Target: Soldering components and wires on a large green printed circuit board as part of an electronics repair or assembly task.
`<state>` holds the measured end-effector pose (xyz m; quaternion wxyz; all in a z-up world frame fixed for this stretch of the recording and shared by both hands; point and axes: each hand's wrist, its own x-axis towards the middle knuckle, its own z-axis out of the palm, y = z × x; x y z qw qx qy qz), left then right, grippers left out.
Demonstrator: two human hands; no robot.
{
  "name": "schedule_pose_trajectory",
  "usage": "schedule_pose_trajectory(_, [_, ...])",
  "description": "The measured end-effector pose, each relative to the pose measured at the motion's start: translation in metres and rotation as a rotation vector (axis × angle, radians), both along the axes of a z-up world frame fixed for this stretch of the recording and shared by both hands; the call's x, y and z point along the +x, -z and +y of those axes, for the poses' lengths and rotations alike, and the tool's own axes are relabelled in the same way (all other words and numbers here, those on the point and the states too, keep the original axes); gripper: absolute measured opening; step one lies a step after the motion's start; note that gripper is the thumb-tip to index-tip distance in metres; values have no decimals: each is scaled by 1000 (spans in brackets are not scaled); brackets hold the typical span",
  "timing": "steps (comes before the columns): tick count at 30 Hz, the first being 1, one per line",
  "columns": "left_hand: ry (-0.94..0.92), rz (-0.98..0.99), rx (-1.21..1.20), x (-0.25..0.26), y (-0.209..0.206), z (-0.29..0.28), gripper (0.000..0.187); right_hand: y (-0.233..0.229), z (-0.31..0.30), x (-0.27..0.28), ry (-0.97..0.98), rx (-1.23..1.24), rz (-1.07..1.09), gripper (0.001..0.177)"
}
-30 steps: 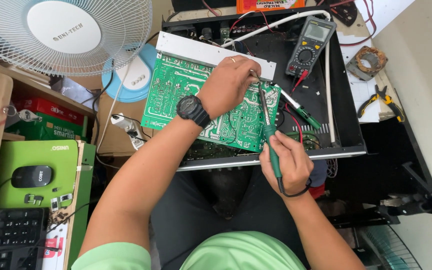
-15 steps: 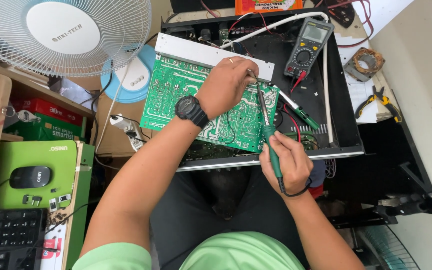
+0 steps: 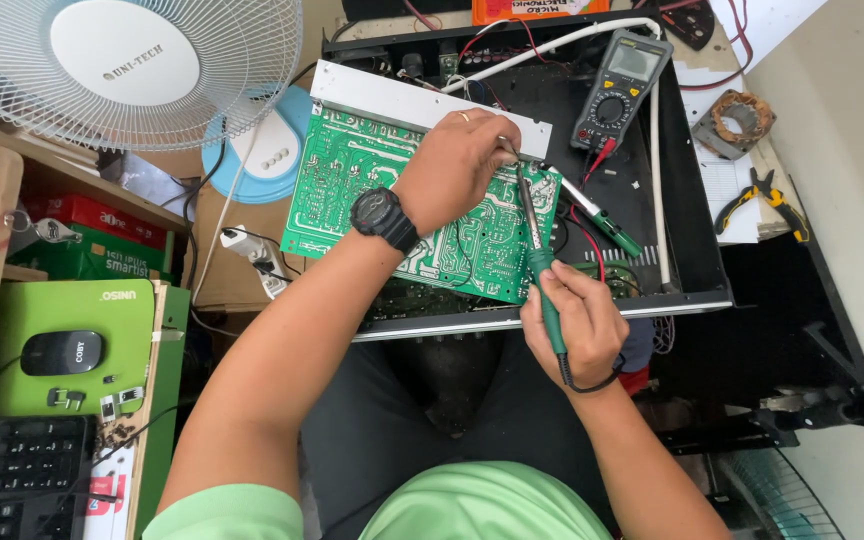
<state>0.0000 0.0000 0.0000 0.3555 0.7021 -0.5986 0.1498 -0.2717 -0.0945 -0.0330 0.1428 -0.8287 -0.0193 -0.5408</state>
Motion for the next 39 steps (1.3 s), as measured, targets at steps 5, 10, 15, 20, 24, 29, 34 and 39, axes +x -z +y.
schedule_pose_trajectory(5, [-1,6,-7,2,4,-1,9,-1,-1,-2,-19,74,6,15])
schedule_pose_trajectory(10, [5,13,-12,2,5,-2,9,-16,-1,-3,-43,205,0,14])
schedule_pose_trajectory(15, [-11,17,-2,2,7,-3,10,-22,2,-6,-65,327,15,15])
schedule_pose_trajectory(20, [-5,19,-4,2,5,-3,10,-22,3,-6,-58,329,12,16])
schedule_pose_trajectory(24, [-8,13,-2,2,4,-1,10,-21,4,-6,-56,326,13,16])
schedule_pose_trajectory(29, [-18,21,-13,-2,0,0,10,-18,2,-6,-52,313,12,18])
schedule_pose_trajectory(34, [-46,50,-30,-2,-5,2,10,-21,2,-7,-53,318,19,18])
schedule_pose_trajectory(39, [-32,144,-39,-7,-13,6,13,-12,-8,-16,-114,452,-6,18])
